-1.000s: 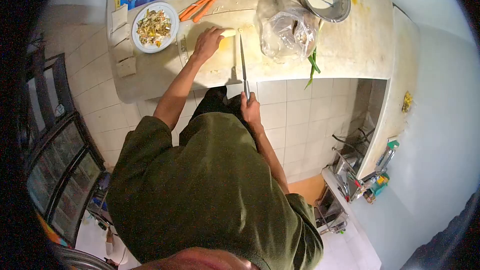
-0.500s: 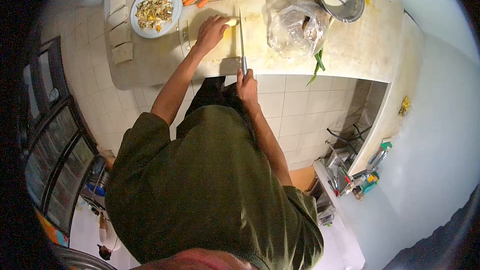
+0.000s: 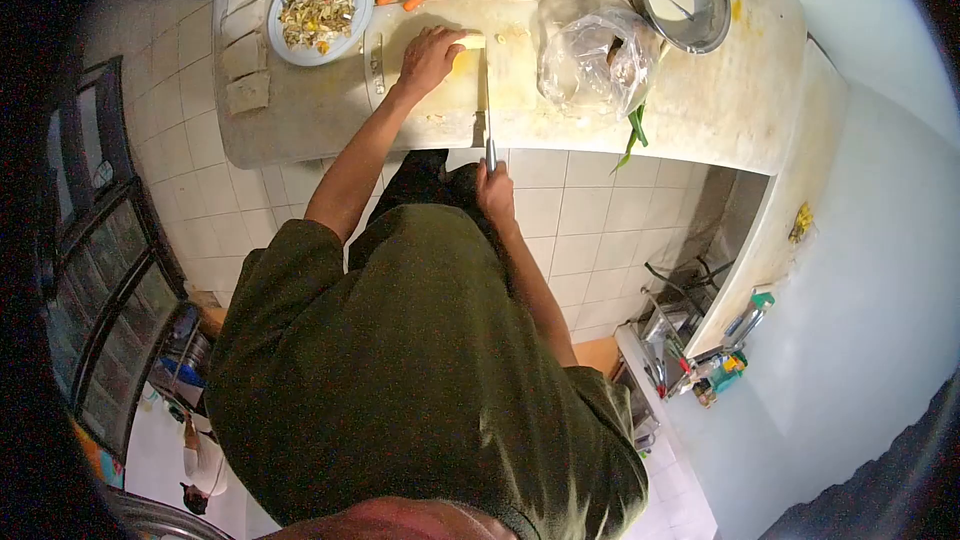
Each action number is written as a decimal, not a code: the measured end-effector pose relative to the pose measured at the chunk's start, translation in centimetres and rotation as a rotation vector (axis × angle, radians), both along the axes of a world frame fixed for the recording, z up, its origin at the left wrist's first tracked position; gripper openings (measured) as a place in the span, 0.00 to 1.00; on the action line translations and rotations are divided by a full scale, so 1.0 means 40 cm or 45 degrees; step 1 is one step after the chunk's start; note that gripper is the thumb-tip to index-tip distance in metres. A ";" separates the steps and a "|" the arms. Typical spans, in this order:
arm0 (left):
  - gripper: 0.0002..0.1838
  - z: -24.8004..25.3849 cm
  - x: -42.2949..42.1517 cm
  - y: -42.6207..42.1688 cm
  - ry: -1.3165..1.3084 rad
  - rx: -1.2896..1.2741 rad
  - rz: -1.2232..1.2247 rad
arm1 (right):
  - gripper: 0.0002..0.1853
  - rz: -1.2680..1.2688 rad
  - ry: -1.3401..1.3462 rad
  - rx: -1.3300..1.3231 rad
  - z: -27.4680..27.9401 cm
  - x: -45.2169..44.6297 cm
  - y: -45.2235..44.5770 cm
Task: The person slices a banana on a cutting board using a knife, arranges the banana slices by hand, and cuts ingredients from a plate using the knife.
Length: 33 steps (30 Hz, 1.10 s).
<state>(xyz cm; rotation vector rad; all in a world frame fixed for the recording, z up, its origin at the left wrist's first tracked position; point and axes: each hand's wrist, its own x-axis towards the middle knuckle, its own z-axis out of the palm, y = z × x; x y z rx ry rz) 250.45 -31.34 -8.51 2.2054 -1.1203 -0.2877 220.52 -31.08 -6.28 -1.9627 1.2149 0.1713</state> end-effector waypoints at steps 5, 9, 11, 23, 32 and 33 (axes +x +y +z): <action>0.14 -0.017 -0.005 0.012 -0.022 -0.064 -0.010 | 0.23 -0.128 -0.026 0.127 0.070 -0.013 0.034; 0.13 -0.015 0.001 0.013 -0.018 -0.076 -0.038 | 0.23 -0.135 -0.144 0.089 0.085 0.044 0.000; 0.13 -0.012 -0.004 0.013 -0.015 -0.081 -0.031 | 0.22 -0.101 -0.218 0.082 0.125 0.085 -0.021; 0.14 -0.027 -0.011 0.019 0.003 -0.120 0.010 | 0.20 0.025 -0.104 -0.073 0.031 0.142 -0.053; 0.15 -0.025 -0.013 0.022 0.078 -0.061 0.050 | 0.23 -0.035 -0.103 0.057 0.022 -0.008 0.032; 0.15 -0.026 -0.016 0.022 0.074 -0.072 0.054 | 0.24 -0.050 -0.062 0.096 0.040 -0.019 0.045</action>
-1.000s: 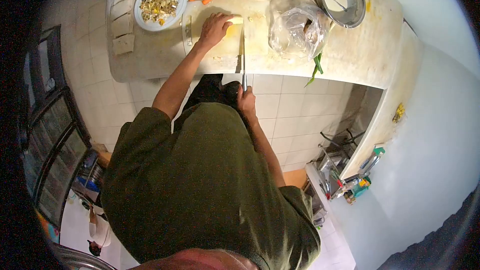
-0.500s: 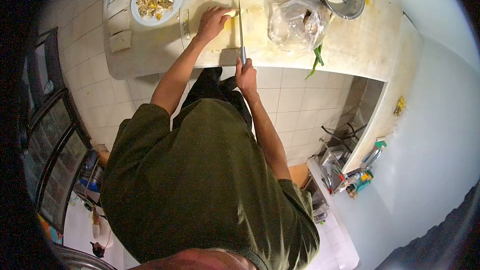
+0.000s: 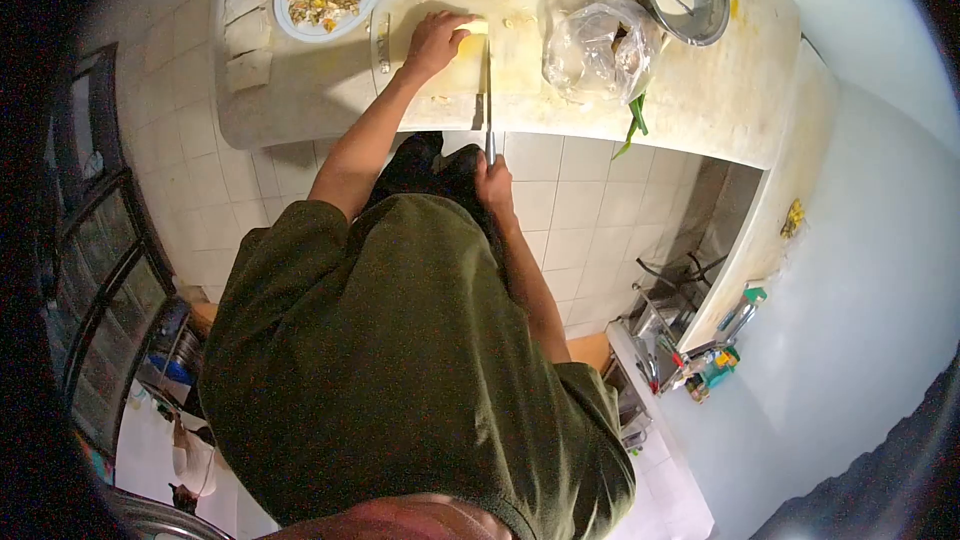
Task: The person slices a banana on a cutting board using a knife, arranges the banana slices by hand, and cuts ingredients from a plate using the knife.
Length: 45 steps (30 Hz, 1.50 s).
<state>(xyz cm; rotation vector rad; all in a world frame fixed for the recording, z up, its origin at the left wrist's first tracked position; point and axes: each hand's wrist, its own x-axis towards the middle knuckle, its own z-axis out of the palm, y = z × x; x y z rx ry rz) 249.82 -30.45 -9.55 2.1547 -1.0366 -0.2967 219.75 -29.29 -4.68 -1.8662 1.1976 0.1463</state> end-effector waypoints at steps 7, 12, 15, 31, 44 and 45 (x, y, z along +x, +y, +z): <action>0.15 -0.008 -0.004 0.018 0.044 -0.089 -0.030 | 0.24 -0.098 -0.113 -0.068 0.065 0.057 0.009; 0.16 0.005 -0.013 0.025 0.077 -0.074 0.022 | 0.23 -0.054 -0.232 -0.116 0.079 0.136 -0.035; 0.16 -0.009 -0.011 0.022 0.055 -0.125 0.038 | 0.24 0.038 -0.140 -0.192 0.062 0.170 -0.056; 0.14 -0.032 -0.027 0.029 0.138 -0.197 0.158 | 0.27 0.052 0.004 0.008 -0.007 -0.030 0.018; 0.14 -0.016 -0.029 0.031 0.123 -0.136 0.157 | 0.25 0.035 -0.196 -0.103 0.065 0.129 -0.044; 0.14 -0.025 -0.027 0.032 0.100 -0.135 0.162 | 0.25 0.048 -0.199 -0.111 0.054 0.137 -0.050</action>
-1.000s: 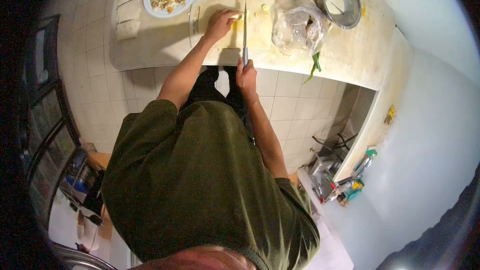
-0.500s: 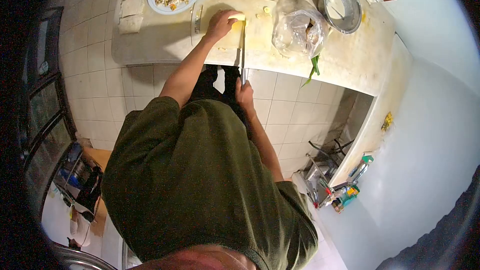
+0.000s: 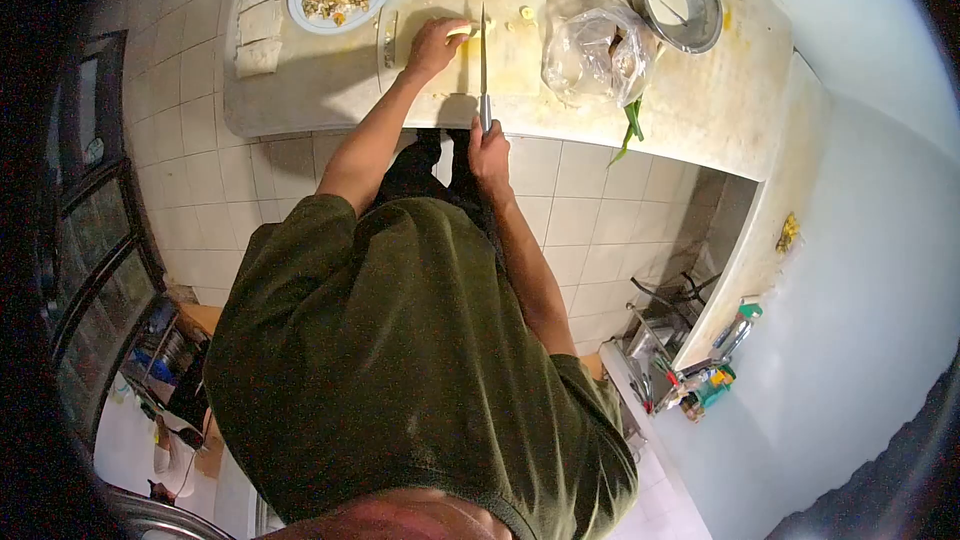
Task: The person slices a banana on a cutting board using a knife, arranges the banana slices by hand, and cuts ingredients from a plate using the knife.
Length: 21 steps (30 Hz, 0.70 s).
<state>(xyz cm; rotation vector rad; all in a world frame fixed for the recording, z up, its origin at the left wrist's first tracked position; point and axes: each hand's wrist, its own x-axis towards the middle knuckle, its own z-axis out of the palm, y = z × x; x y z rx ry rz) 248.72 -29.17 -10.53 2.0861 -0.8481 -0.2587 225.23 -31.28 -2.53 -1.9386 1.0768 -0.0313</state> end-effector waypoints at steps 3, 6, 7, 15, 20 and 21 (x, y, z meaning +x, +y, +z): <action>0.14 -0.020 0.007 -0.006 0.032 -0.060 -0.017 | 0.24 0.027 0.050 -0.055 -0.037 0.014 -0.005; 0.14 -0.023 0.003 -0.005 -0.002 -0.053 -0.014 | 0.24 0.065 0.154 -0.118 -0.114 0.015 -0.002; 0.14 -0.008 -0.004 -0.002 0.022 -0.031 -0.018 | 0.24 0.079 0.196 -0.139 -0.125 0.012 0.005; 0.14 0.022 -0.001 0.000 0.121 -0.010 0.007 | 0.25 0.015 0.121 0.166 -0.083 -0.080 0.045; 0.15 -0.008 -0.006 0.001 0.041 -0.067 -0.001 | 0.26 -0.046 0.171 0.183 -0.054 -0.120 0.080; 0.15 -0.007 -0.006 -0.001 0.031 -0.080 0.007 | 0.26 -0.062 0.172 0.185 -0.043 -0.109 0.078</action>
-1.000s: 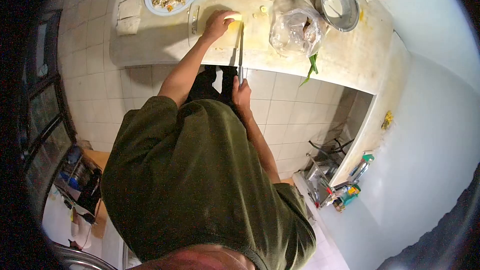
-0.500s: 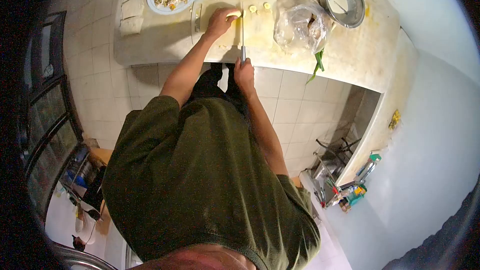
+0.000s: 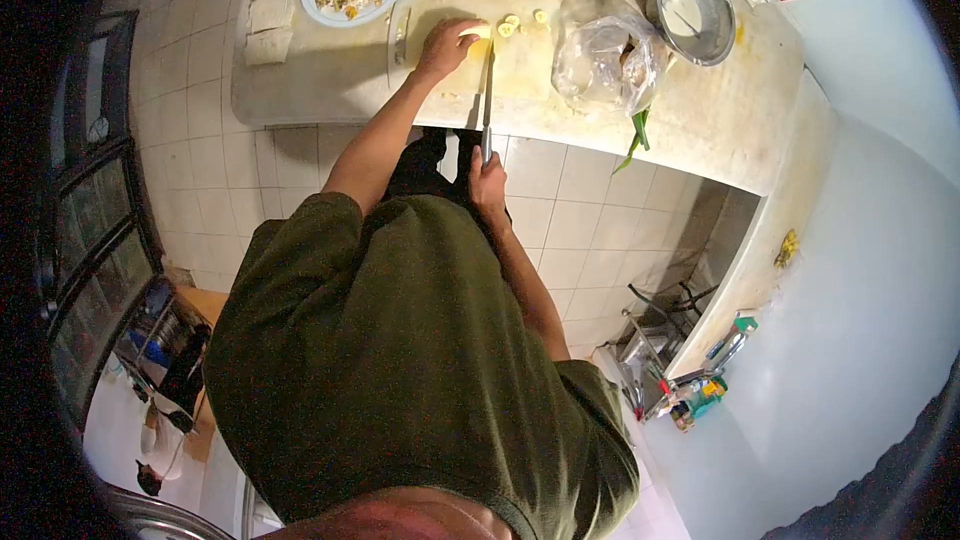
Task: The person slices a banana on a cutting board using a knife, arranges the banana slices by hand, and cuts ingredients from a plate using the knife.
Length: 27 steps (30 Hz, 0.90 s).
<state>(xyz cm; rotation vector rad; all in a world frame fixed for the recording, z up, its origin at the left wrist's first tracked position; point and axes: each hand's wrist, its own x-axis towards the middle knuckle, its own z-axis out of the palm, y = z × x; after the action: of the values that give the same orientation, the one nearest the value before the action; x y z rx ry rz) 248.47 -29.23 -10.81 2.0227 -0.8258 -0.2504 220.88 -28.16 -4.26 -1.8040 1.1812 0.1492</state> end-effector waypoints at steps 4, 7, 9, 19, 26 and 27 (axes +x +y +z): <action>0.14 0.003 -0.003 0.002 0.052 0.020 0.005 | 0.26 0.041 -0.103 -0.112 0.029 0.051 -0.028; 0.14 -0.001 -0.001 0.003 0.007 0.027 -0.005 | 0.26 0.086 -0.165 -0.159 0.026 0.078 -0.049; 0.14 -0.001 -0.002 0.003 -0.034 0.001 0.006 | 0.26 0.083 -0.169 -0.188 0.017 0.093 -0.056; 0.14 0.015 -0.002 0.004 0.110 0.089 -0.002 | 0.24 0.201 -0.012 -0.337 -0.081 0.091 -0.084; 0.15 0.004 0.001 -0.001 -0.009 0.011 0.000 | 0.28 0.038 -0.064 -0.034 -0.026 0.012 -0.039; 0.15 0.001 -0.002 -0.001 -0.009 0.011 -0.004 | 0.28 0.011 -0.057 0.000 -0.020 0.010 -0.032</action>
<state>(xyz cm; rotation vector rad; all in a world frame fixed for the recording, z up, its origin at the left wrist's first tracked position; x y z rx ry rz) 248.40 -29.25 -10.76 2.0319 -0.8333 -0.2492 221.28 -29.44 -5.04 -1.8041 1.1420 0.1135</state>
